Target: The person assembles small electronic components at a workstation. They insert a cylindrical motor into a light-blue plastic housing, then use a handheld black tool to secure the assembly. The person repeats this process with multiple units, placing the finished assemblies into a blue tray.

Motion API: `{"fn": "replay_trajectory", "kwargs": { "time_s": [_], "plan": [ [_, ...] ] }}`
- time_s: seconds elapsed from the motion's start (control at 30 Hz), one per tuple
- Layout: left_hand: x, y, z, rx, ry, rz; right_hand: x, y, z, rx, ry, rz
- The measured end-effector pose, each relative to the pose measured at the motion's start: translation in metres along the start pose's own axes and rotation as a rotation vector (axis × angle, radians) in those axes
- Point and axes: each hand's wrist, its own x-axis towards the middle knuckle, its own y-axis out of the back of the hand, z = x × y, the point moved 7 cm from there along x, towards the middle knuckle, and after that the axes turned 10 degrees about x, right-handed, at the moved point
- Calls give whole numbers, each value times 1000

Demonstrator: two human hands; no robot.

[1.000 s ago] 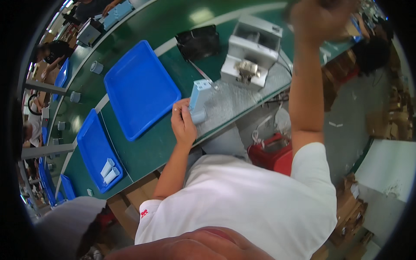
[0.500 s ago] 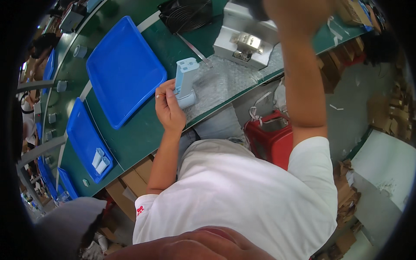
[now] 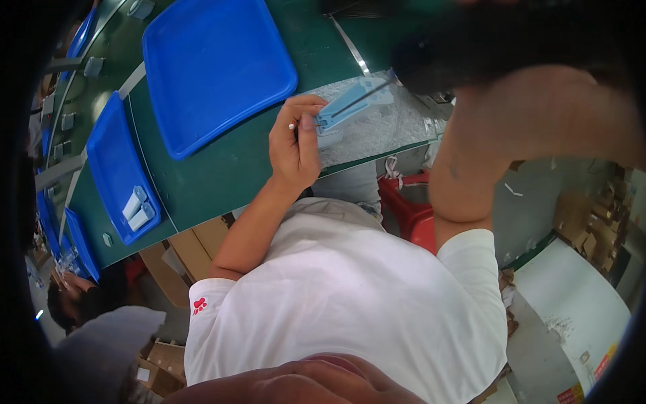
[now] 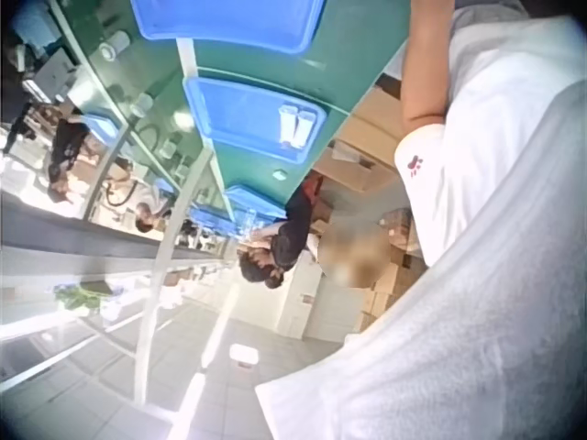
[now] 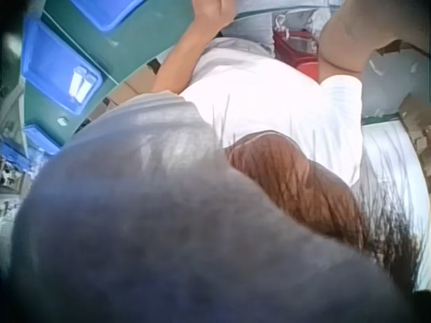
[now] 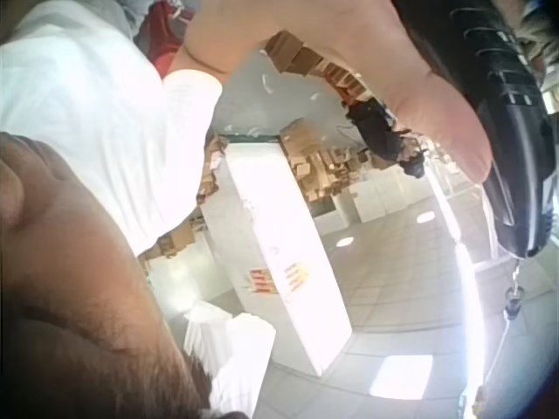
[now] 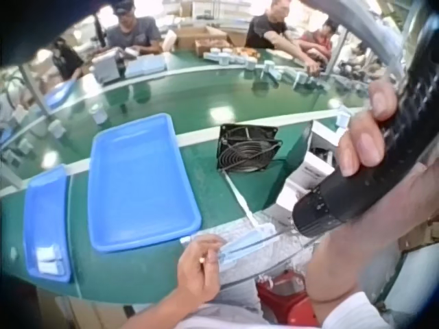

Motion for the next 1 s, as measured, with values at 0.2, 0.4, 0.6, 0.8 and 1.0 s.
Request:
{"fn": "replay_trajectory", "kwargs": {
  "time_s": [0.2, 0.4, 0.6, 0.8, 1.0],
  "plan": [
    [-1, 0, 1, 29, -24, -1, -10, 4, 9, -158, 35, 25],
    [0, 1, 0, 32, -38, 4, -15, 4, 18, -129, 26, -2],
    [0, 2, 1, 43, -30, 7, -18, 2, 26, -40, -9, -60],
    [-2, 1, 3, 70, -71, 22, -25, 0, 43, 222, -106, -225],
    [-3, 0, 10, 107, -52, 4, -40, -16, 53, 333, -79, -367]
  ]
}}
